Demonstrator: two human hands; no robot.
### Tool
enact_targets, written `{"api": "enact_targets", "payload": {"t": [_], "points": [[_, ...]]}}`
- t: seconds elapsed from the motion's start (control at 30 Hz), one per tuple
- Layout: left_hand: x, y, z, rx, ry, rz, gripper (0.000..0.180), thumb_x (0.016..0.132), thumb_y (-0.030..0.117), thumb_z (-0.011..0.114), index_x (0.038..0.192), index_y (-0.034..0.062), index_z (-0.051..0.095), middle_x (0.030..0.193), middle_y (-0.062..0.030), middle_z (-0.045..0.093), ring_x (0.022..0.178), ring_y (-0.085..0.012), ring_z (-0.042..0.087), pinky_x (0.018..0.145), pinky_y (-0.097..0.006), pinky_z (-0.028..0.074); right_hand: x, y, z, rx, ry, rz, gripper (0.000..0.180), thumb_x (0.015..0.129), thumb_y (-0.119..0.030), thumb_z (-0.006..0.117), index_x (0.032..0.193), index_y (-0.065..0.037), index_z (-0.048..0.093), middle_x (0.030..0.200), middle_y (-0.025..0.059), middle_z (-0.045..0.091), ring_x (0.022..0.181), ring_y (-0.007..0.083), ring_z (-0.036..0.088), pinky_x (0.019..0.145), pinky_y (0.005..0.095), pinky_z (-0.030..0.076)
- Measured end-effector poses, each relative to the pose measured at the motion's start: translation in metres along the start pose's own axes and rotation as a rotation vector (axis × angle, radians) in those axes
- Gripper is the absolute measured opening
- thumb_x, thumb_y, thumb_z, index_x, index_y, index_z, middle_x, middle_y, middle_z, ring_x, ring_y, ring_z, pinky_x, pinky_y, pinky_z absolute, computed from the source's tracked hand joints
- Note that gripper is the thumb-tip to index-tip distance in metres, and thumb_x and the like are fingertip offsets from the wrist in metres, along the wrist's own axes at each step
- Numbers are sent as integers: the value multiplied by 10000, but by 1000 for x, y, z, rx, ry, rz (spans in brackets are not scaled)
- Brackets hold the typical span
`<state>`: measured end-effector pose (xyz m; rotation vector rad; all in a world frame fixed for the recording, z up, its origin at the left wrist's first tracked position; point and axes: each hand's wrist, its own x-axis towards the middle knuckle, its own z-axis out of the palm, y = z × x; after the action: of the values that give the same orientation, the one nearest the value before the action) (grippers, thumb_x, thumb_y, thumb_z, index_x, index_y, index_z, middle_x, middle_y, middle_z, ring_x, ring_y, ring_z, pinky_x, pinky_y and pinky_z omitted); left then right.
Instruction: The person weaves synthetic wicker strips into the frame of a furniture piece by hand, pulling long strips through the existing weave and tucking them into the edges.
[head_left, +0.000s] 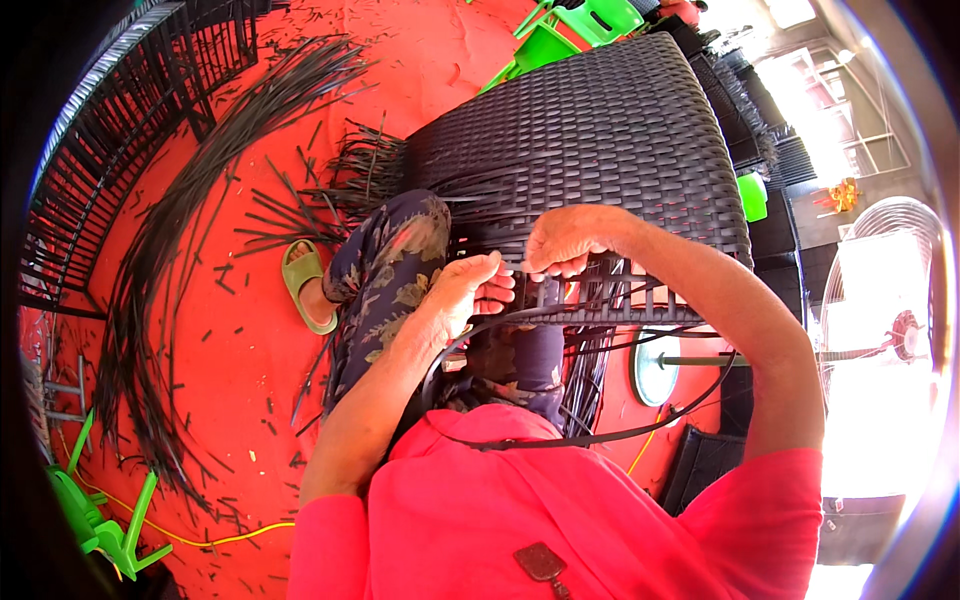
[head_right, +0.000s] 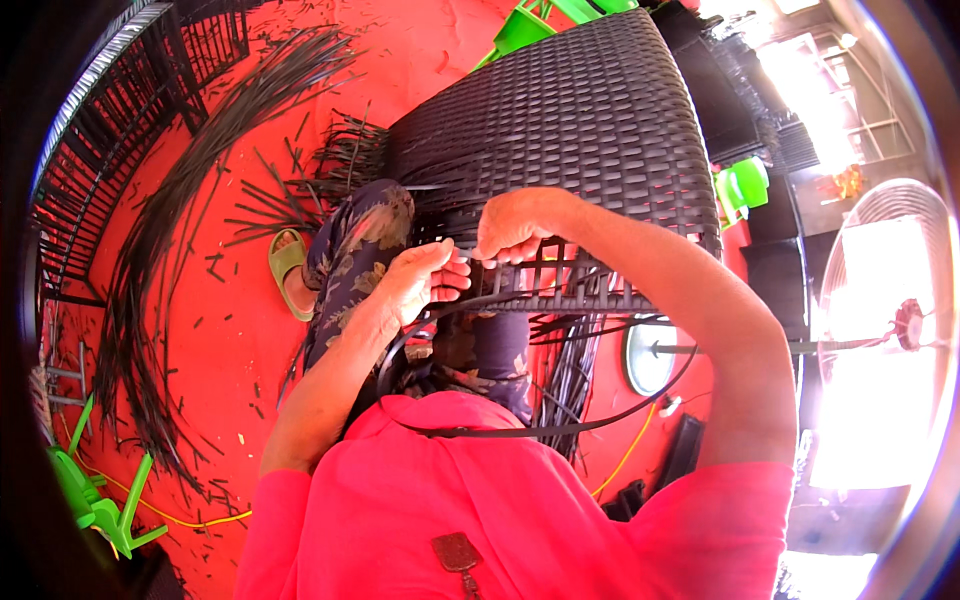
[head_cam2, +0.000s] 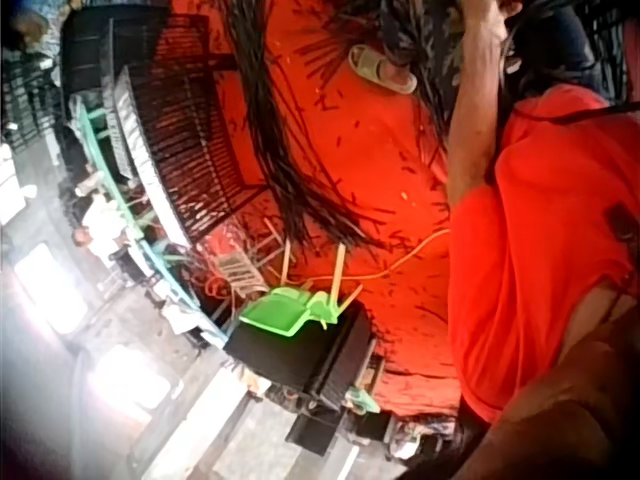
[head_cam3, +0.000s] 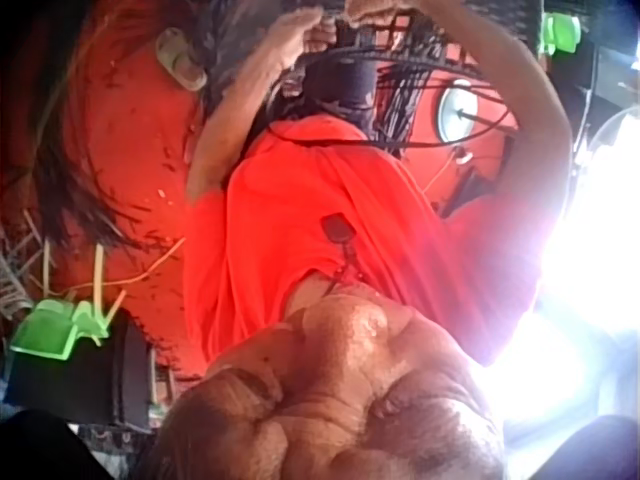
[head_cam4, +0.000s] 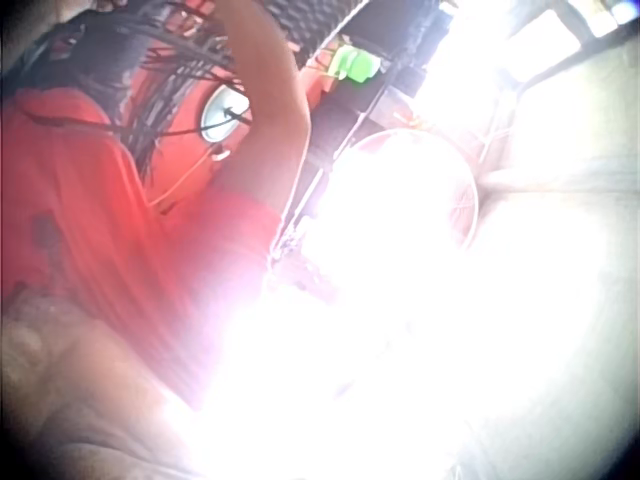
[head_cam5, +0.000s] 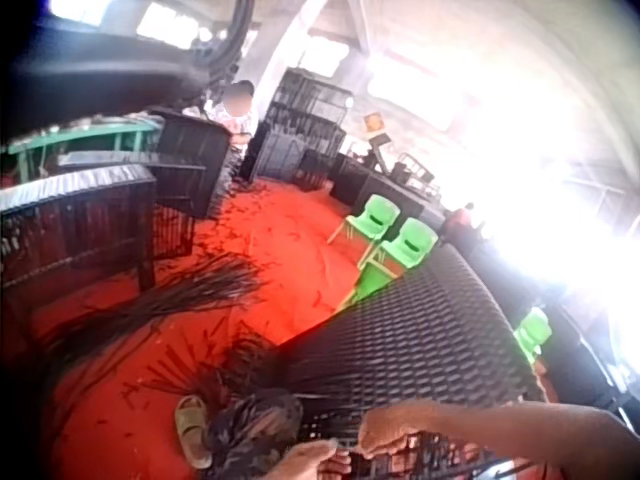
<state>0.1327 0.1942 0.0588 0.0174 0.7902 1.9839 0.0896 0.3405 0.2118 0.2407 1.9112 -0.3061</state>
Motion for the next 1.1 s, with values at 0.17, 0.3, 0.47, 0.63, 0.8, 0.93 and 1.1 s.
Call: {"api": "enact_targets", "payload": {"t": [0.17,0.3,0.47,0.63,0.8,0.93,1.1], "points": [[10,-6,4,211,-9,-152,345,913,265,505,1180,46,506,895,-100,593,636,-196,627,555,-284,509,-3,-13,-2,-366,15,102,139,635,-210,624,632,-72,644,521,14,503,464,125,450,413,295,322],[17,-2,4,276,-71,-170,397,910,176,495,1291,82,432,842,-78,590,574,-161,603,506,-262,483,22,-6,9,-658,124,88,136,614,-193,628,596,-58,626,497,50,527,459,174,483,434,349,353],[25,-10,-4,271,-113,-184,299,880,158,550,1169,91,517,711,-32,573,506,-105,544,444,-218,415,21,-10,11,-651,110,74,161,632,-203,637,649,-43,646,581,64,598,519,214,565,493,368,448],[25,-13,4,294,-52,-157,118,826,187,644,825,96,569,651,-17,570,493,-110,553,422,-210,404,-4,-5,12,-672,412,-156,203,723,-233,643,760,-35,660,686,122,629,659,278,628,588,383,503],[19,-12,-10,239,136,-102,137,831,187,637,781,89,555,658,-32,585,488,-122,558,412,-216,401,-131,1,-1,-337,887,-394,316,818,-295,608,1056,-88,611,929,94,641,858,237,617,756,318,481],[24,-15,-10,181,316,-18,108,848,189,607,804,119,537,780,-52,613,563,-135,592,464,-242,437,-203,66,38,-26,1498,-362,344,891,-180,529,1212,-57,521,1235,98,518,1101,180,516,899,309,416],[25,-2,-24,-7,328,98,87,893,150,530,810,133,511,794,-94,637,591,-159,614,463,-265,463,-184,124,124,477,1409,-460,831,833,-671,356,1354,-24,339,1364,130,380,1252,240,373,1024,349,286]]}}
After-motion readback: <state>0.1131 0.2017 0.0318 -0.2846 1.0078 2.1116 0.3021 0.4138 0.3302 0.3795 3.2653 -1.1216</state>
